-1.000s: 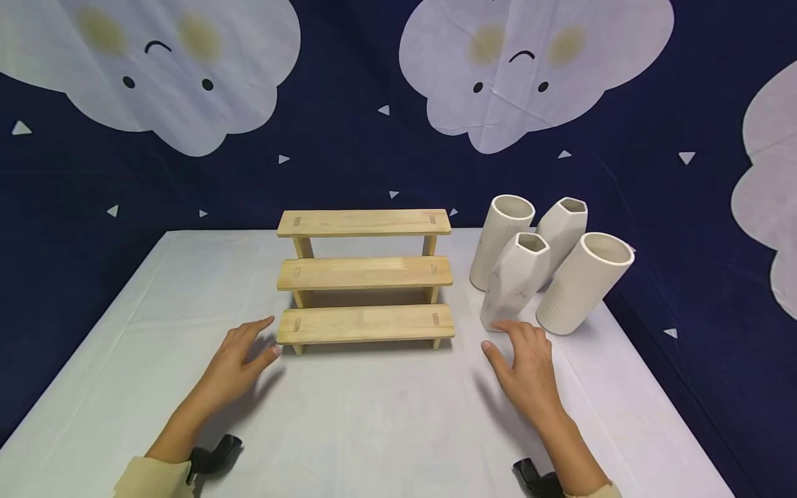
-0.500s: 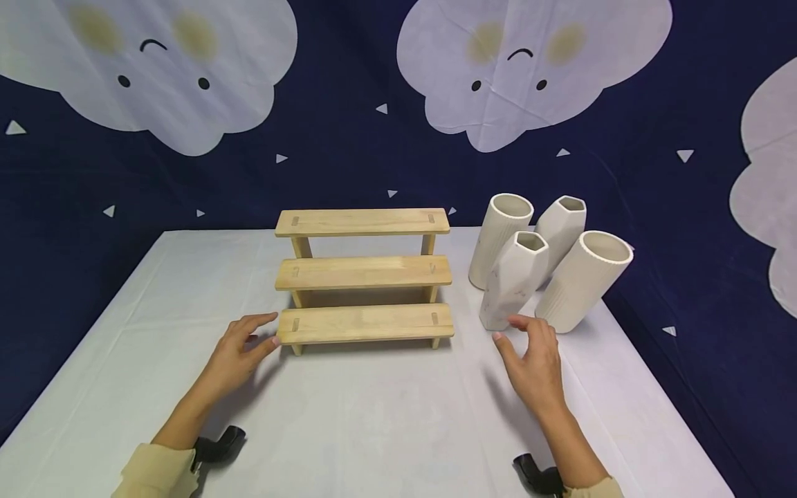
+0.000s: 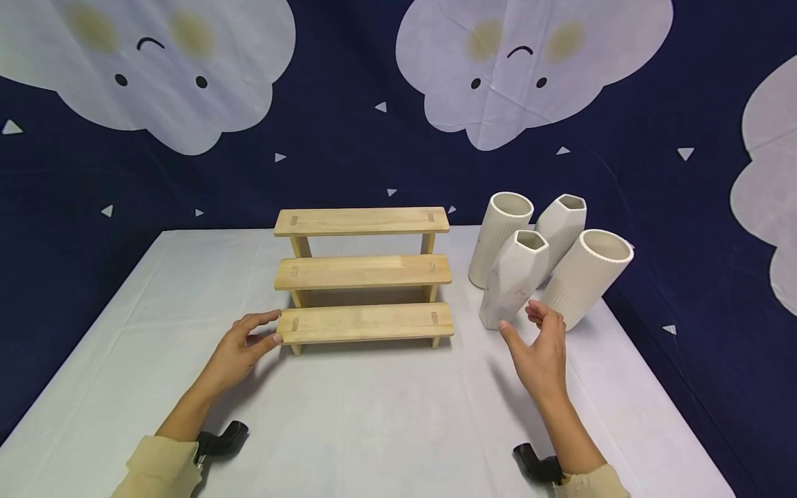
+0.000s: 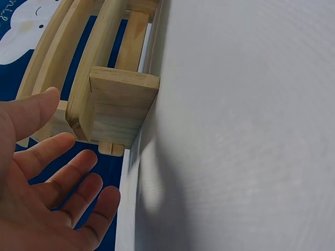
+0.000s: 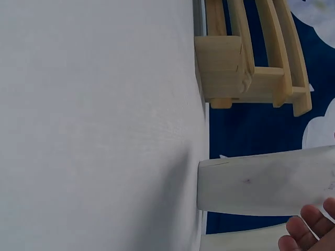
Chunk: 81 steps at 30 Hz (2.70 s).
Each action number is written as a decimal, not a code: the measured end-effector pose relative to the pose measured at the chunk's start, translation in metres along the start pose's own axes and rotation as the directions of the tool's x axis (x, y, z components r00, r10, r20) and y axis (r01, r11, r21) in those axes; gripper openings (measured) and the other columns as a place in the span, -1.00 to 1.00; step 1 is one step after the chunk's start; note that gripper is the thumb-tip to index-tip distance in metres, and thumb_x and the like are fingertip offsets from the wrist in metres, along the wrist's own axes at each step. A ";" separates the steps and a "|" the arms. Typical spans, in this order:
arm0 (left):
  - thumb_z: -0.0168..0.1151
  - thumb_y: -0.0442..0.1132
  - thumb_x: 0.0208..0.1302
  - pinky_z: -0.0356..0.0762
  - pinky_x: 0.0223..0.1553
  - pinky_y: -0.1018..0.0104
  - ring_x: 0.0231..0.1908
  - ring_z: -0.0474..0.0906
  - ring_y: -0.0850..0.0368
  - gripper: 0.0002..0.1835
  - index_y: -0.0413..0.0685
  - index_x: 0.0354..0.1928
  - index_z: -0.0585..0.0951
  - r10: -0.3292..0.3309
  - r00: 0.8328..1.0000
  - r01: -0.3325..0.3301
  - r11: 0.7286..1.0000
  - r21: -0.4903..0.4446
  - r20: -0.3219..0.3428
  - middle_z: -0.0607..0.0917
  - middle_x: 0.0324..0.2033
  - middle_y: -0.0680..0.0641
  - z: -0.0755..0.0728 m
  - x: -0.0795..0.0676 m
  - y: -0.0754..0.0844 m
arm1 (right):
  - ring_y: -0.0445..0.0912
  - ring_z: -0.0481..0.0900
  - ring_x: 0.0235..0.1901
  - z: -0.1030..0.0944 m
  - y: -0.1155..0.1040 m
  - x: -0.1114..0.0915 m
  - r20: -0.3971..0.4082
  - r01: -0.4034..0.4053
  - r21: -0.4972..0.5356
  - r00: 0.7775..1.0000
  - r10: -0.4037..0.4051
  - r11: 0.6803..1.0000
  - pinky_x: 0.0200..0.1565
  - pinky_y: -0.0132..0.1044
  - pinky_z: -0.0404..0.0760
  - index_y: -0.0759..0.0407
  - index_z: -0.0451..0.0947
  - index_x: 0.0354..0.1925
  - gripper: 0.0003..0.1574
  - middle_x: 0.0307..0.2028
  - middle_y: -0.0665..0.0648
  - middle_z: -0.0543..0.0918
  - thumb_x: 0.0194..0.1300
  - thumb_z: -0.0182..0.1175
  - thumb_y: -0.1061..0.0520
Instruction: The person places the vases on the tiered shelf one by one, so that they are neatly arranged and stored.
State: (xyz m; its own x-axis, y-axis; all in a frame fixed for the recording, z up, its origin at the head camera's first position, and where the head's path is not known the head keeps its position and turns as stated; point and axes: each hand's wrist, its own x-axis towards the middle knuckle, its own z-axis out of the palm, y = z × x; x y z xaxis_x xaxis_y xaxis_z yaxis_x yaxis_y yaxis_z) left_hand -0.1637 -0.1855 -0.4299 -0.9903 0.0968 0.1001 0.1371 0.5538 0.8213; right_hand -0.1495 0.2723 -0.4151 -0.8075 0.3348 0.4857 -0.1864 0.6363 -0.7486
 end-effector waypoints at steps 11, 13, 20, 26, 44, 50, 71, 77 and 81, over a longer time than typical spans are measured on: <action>0.21 -0.11 0.28 0.38 0.14 -0.06 0.24 0.27 -0.15 -0.47 -0.07 0.27 0.41 -0.030 0.999 0.031 0.997 -0.071 0.018 0.41 0.22 -0.21 0.001 0.001 0.000 | -0.03 0.36 0.13 0.004 -0.002 0.013 0.011 -0.128 0.040 0.992 0.127 0.991 0.14 -0.48 0.25 0.32 0.15 0.30 -0.09 0.16 0.25 0.42 0.07 0.36 0.19; 0.21 -0.11 0.28 0.36 0.15 -0.07 0.24 0.27 -0.17 -0.47 -0.07 0.27 0.41 -0.034 0.999 0.036 0.996 -0.079 0.024 0.40 0.22 -0.22 0.001 0.001 0.000 | 0.02 0.35 0.15 0.005 -0.002 0.015 0.012 -0.144 0.046 0.990 0.144 0.989 0.19 -0.38 0.27 0.29 0.14 0.32 -0.07 0.17 0.26 0.41 0.07 0.36 0.18; 0.22 -0.14 0.28 0.38 0.14 -0.05 0.24 0.29 -0.18 -0.48 -0.08 0.26 0.42 -0.040 0.999 0.043 0.994 -0.096 0.033 0.41 0.21 -0.21 0.003 0.003 0.002 | -0.01 0.33 0.16 0.011 0.002 0.023 0.014 -0.180 0.088 0.984 0.179 0.980 0.23 -0.09 0.29 0.26 0.11 0.35 -0.03 0.16 0.23 0.37 0.06 0.37 0.21; 0.21 -0.18 0.28 0.43 0.09 -0.06 0.21 0.34 -0.26 -0.47 -0.11 0.27 0.40 -0.049 0.998 0.055 0.991 -0.122 0.048 0.38 0.22 -0.25 0.003 0.006 -0.001 | -0.02 0.33 0.15 0.013 0.002 0.029 0.029 -0.209 0.087 0.978 0.207 0.974 0.23 -0.07 0.29 0.23 0.09 0.36 -0.01 0.17 0.24 0.38 0.07 0.37 0.16; 0.21 -0.22 0.27 0.37 0.12 -0.03 0.22 0.31 -0.22 -0.46 -0.08 0.29 0.37 -0.088 0.994 0.099 0.979 -0.179 0.068 0.37 0.25 -0.25 0.004 0.008 -0.005 | 0.03 0.32 0.17 0.017 0.003 0.040 0.061 -0.260 0.096 0.965 0.255 0.961 0.27 -0.04 0.26 0.24 0.06 0.36 0.01 0.19 0.28 0.36 0.09 0.37 0.08; 0.21 -0.24 0.27 0.30 0.17 -0.05 0.25 0.27 -0.18 -0.46 -0.08 0.29 0.37 -0.085 0.994 0.098 0.974 -0.206 0.069 0.40 0.21 -0.27 0.006 0.009 -0.006 | 0.05 0.32 0.17 0.018 0.003 0.041 0.080 -0.272 0.102 0.961 0.265 0.957 0.27 -0.02 0.26 0.27 0.05 0.36 0.01 0.20 0.30 0.35 0.10 0.36 0.08; 0.18 -0.22 0.30 0.38 0.09 0.09 0.20 0.33 -0.19 -0.45 -0.04 0.32 0.32 -0.102 0.990 0.125 0.961 -0.248 0.102 0.39 0.22 -0.26 0.007 0.008 -0.005 | 0.04 0.37 0.12 0.024 0.007 0.043 0.071 -0.276 0.111 0.960 0.269 0.955 0.22 -0.03 0.33 0.28 0.08 0.32 -0.03 0.17 0.26 0.36 0.09 0.36 0.09; 0.19 -0.21 0.29 0.36 0.06 0.20 0.20 0.33 -0.14 -0.44 -0.06 0.32 0.33 -0.087 0.991 0.110 0.961 -0.253 0.101 0.42 0.20 -0.25 0.008 0.010 -0.006 | -0.11 0.38 0.04 0.025 0.010 0.043 0.058 -0.277 0.110 0.960 0.272 0.954 0.10 -0.28 0.36 0.25 0.12 0.32 -0.05 0.13 0.18 0.39 0.08 0.38 0.09; 0.19 -0.22 0.29 0.37 0.01 0.28 0.18 0.34 -0.14 -0.44 -0.04 0.32 0.32 -0.107 0.988 0.132 0.957 -0.258 0.109 0.40 0.21 -0.24 0.007 0.010 -0.006 | -0.13 0.38 0.03 0.028 0.011 0.045 0.062 -0.263 0.124 0.965 0.257 0.957 0.01 -0.40 0.33 0.25 0.14 0.30 -0.06 0.10 0.16 0.40 0.06 0.40 0.10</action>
State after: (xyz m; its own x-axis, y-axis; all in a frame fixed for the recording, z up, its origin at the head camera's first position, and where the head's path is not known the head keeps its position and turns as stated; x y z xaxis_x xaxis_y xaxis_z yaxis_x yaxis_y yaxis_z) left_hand -0.1742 -0.1823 -0.4377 -0.9907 0.1268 -0.0499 -0.0054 0.3296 0.9441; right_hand -0.2033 0.2749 -0.4144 -0.8614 0.4430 0.2484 -0.0356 0.4351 -0.8997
